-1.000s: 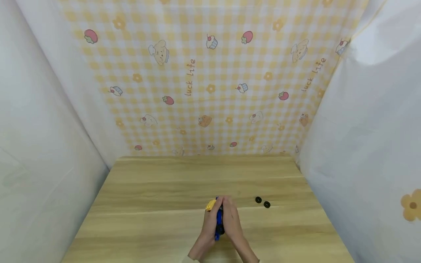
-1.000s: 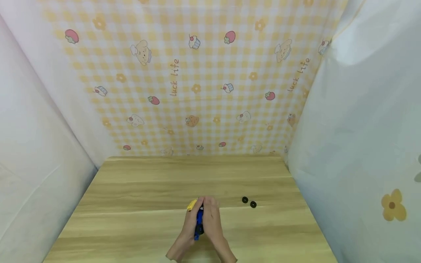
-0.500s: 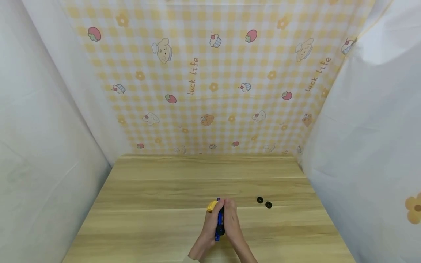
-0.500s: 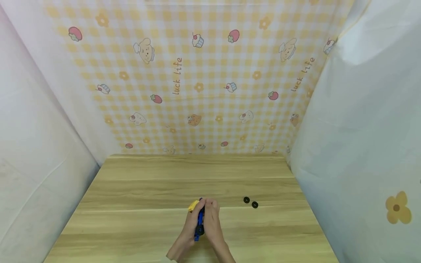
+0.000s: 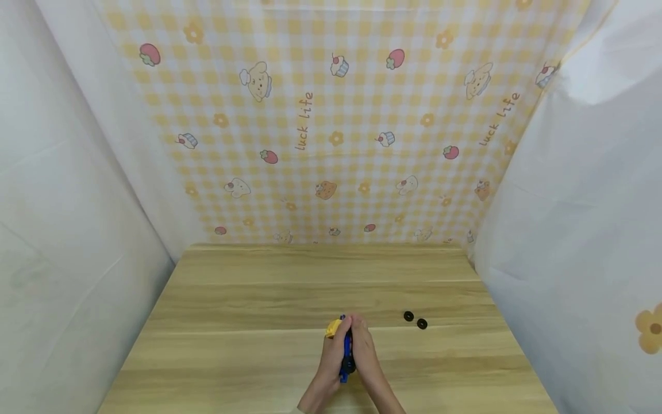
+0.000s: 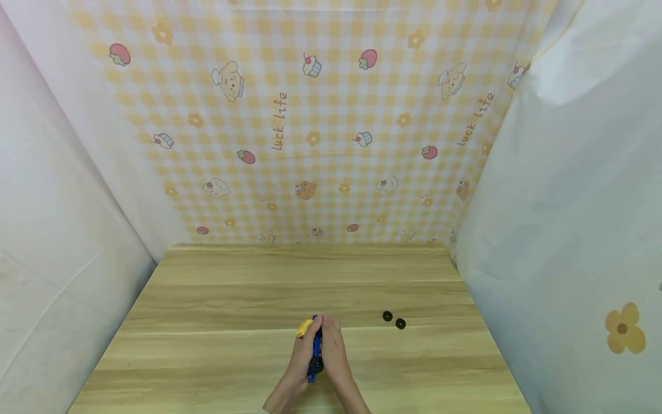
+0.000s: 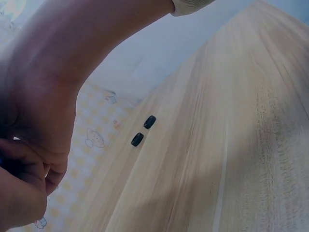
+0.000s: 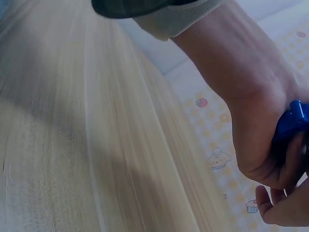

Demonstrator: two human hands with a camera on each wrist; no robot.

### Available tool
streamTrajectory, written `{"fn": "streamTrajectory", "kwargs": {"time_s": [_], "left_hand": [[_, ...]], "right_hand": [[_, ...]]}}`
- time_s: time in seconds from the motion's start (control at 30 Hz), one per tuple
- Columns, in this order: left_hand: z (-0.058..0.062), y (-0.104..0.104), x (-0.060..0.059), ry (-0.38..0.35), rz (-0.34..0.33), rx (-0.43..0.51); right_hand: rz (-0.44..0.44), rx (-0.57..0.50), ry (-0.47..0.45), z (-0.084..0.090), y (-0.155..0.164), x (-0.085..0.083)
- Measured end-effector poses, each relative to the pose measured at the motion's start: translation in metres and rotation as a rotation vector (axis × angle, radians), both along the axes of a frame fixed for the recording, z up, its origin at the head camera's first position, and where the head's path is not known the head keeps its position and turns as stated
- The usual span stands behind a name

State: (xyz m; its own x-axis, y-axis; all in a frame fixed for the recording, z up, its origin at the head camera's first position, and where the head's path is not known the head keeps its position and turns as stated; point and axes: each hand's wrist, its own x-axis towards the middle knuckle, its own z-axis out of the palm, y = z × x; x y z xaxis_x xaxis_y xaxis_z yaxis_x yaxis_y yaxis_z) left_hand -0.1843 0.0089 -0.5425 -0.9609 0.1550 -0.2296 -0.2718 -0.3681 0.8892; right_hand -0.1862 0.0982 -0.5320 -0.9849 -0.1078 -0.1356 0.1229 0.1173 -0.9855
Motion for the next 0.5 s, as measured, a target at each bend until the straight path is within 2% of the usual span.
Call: {"fn": "streamTrajectory", "kwargs": {"time_s": [0.13, 0.3, 0.5], "left_hand": [[-0.002, 0.000, 0.000, -0.043, 0.015, -0.008], [-0.003, -0.002, -0.002, -0.056, 0.047, -0.013], [-0.001, -0.001, -0.003, -0.038, 0.076, -0.001]], "right_hand": [[-0.019, 0.016, -0.029, -0.002, 0.003, 0.004], [0.011, 0.069, 0.031, -0.005, 0.007, 0.008], [0.013, 0.065, 0.094, -0.008, 0.011, 0.011]]}}
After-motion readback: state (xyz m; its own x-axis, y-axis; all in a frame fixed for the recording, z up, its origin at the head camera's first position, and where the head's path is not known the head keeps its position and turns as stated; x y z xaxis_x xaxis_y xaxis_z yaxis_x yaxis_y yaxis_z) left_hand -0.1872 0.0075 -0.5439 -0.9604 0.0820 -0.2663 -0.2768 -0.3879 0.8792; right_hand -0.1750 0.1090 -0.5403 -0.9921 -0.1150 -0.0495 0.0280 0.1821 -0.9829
